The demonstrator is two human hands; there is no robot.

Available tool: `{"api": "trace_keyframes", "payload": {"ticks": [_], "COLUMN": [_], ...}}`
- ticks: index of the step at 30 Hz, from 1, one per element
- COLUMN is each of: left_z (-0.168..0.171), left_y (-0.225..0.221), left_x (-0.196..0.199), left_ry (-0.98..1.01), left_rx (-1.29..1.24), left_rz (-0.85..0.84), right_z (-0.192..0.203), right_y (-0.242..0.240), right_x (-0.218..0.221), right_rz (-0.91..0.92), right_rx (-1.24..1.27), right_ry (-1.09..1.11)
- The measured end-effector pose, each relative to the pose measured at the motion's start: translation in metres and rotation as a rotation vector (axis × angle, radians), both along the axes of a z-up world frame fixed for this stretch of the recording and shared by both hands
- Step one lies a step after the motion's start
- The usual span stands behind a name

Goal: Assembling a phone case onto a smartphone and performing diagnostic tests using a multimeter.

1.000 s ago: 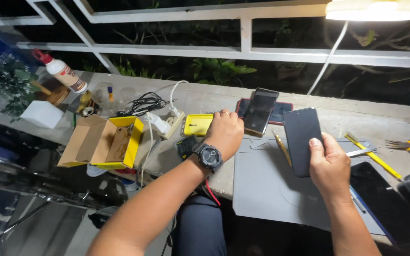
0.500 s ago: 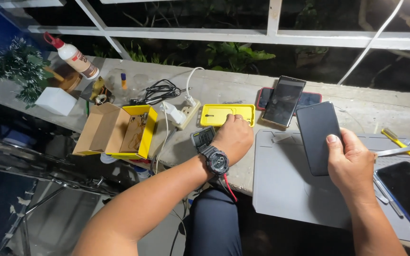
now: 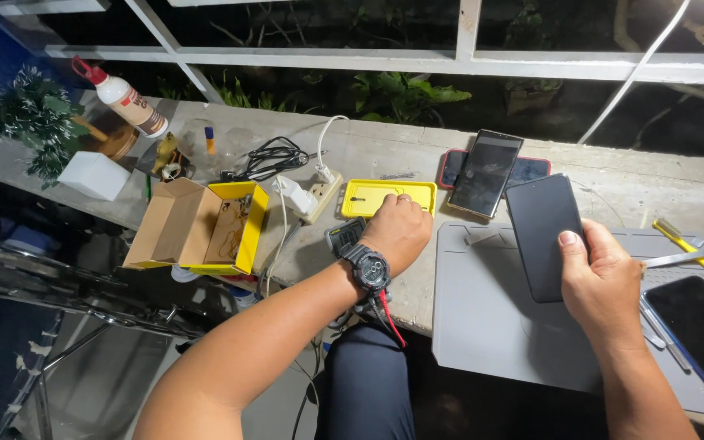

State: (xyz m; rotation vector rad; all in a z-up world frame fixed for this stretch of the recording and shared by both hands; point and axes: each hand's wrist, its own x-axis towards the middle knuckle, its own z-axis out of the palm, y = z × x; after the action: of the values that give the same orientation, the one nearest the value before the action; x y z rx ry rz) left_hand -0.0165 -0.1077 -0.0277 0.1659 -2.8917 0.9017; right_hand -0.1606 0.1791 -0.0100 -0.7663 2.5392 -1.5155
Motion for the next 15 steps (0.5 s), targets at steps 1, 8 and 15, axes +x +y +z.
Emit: {"api": "trace_keyframes", "payload": {"ticks": [1,8,15], "left_z": [0.001,0.035,0.042], "left_y": [0.0,0.031,0.154], "left_x": [0.0,0.006,0.039], "left_ry": [-0.001,0.305,0.295], "left_rx": [-0.002,0.024,0.374], "left_rz": [-0.003,-0.241,-0.602], "right_z": [0.003,0.019,0.042], "right_y": [0.0,0.006,0.03], "right_x": [0.001,0.001,-0.008], "right_rz": [-0.003,-0.026,-0.069], "right_rx": [-0.002,-0.032,-0.099], "right_ry": [-0.001,-0.026,-0.033]}}
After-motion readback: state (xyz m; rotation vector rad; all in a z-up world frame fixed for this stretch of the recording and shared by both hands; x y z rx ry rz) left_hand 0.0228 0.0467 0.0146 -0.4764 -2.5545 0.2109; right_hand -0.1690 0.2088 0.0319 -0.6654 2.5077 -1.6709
